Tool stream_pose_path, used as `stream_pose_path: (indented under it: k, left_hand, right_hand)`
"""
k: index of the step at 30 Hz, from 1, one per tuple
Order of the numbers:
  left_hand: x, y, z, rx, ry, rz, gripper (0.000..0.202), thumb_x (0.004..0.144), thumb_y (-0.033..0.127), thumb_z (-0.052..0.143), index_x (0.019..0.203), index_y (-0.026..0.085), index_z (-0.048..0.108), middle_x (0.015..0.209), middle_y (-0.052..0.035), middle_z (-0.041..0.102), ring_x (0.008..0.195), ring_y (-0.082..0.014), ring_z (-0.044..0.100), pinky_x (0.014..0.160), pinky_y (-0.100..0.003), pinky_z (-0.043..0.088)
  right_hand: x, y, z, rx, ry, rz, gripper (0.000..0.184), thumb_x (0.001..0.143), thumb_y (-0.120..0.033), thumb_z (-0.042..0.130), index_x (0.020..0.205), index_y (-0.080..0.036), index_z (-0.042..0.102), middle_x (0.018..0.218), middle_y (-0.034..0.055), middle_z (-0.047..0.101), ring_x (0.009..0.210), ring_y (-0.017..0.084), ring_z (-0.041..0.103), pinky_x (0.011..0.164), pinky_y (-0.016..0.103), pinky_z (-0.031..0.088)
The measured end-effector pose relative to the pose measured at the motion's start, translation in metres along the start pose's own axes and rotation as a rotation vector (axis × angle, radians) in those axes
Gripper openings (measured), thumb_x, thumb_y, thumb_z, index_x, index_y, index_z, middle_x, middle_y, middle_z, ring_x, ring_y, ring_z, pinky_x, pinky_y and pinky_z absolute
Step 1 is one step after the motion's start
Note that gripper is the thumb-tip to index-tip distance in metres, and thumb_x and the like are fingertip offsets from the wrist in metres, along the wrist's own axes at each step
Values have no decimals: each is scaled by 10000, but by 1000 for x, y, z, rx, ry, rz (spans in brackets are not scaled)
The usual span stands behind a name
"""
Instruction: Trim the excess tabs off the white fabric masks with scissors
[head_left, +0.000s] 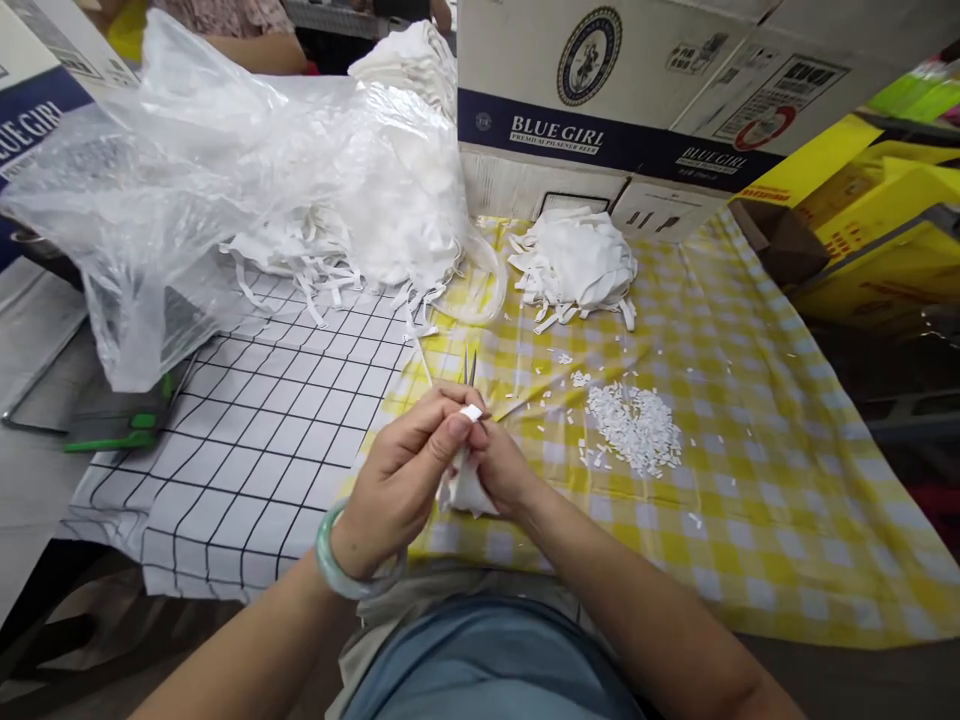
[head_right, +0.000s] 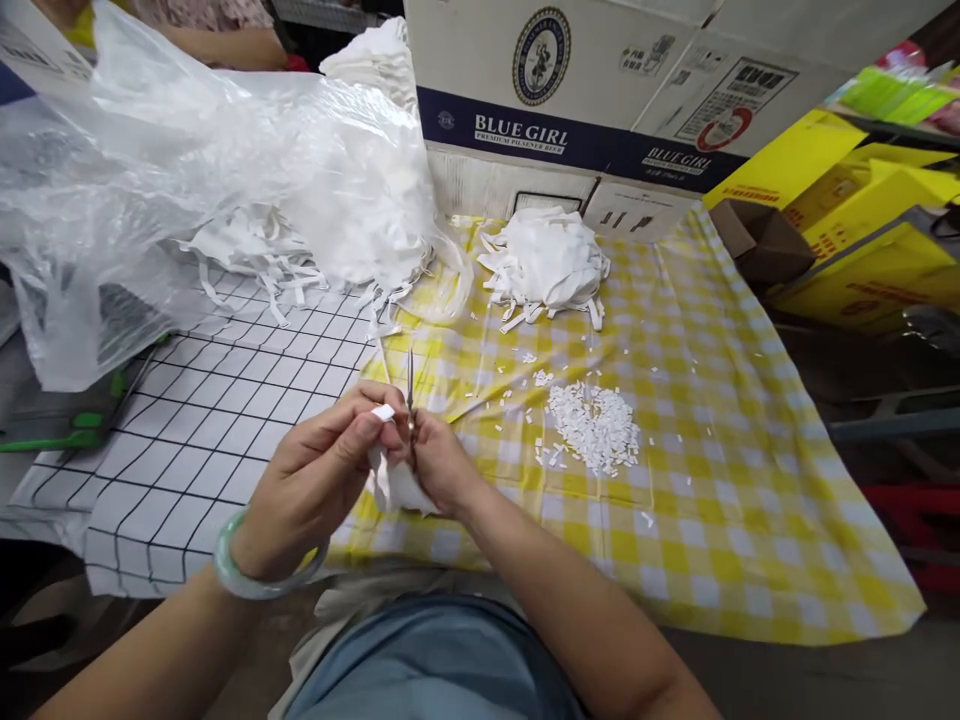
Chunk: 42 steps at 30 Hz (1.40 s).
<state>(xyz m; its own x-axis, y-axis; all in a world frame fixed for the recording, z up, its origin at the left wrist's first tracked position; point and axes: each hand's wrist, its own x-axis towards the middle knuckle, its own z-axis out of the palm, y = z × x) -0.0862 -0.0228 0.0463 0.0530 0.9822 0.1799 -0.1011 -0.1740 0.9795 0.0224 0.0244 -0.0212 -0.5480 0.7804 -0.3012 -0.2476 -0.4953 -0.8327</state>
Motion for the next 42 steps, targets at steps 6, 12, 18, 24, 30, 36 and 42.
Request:
stream_pose_path:
  k: [6, 12, 18, 24, 30, 36, 42]
  left_hand:
    - [2, -28, 28, -115, 32, -145, 279, 1003, 291, 462, 823, 173, 641, 1019, -28, 438, 610, -62, 388, 542, -244, 340]
    - [1, -46, 46, 43, -4, -123, 293, 1005, 273, 436, 801, 177, 622, 1060, -63, 445, 918, -164, 472, 657, -259, 389]
    - [1, -51, 52, 154, -38, -59, 276, 994, 251, 427, 766, 184, 567, 1028, -72, 455, 1056, -215, 452, 872, -313, 415]
    - [0, -53, 55, 222, -85, -40, 300, 1001, 251, 390, 731, 199, 509, 916, -68, 449, 1063, -232, 431, 921, -360, 402]
    - [-2, -57, 57, 219, -89, -42, 282, 1005, 272, 384, 778, 196, 534, 986, -87, 441, 1059, -237, 428, 920, -382, 410]
    - [1, -59, 58, 214, -109, 7, 284, 1005, 246, 392, 782, 201, 561, 962, -87, 478, 1073, -234, 415, 940, -395, 391]
    - [1, -62, 60, 235, -94, -12, 253, 1000, 261, 416, 825, 207, 590, 895, -82, 503, 1074, -251, 432, 919, -407, 404]
  right_hand:
    - [-56, -33, -50, -610, 266, -164, 344, 769, -466, 718, 870, -221, 499, 806, -17, 542, 748, 152, 508, 710, 292, 426]
    - [-99, -53, -73, -1247, 227, -239, 402, 702, -504, 759, 729, -210, 485, 748, -1, 554, 729, 174, 476, 714, 321, 358]
    - [-104, -50, -77, -1245, 182, -215, 399, 712, -478, 740, 660, -208, 449, 653, -20, 550, 643, 148, 471, 670, 301, 323]
    - [-103, -52, -77, -1220, 175, -225, 393, 682, -412, 754, 636, -220, 414, 623, -25, 546, 612, 140, 459, 645, 291, 318]
    - [-100, -49, -79, -1169, 187, -231, 391, 670, -388, 755, 620, -224, 403, 607, -27, 537, 590, 134, 446, 621, 280, 330]
    - [-99, -48, -79, -1112, 184, -227, 394, 666, -389, 763, 610, -219, 412, 574, -42, 489, 558, 116, 424, 589, 260, 325]
    - [-98, -47, -82, -1079, 196, -205, 393, 693, -383, 760, 591, -211, 421, 540, -55, 470, 527, 98, 409, 552, 242, 302]
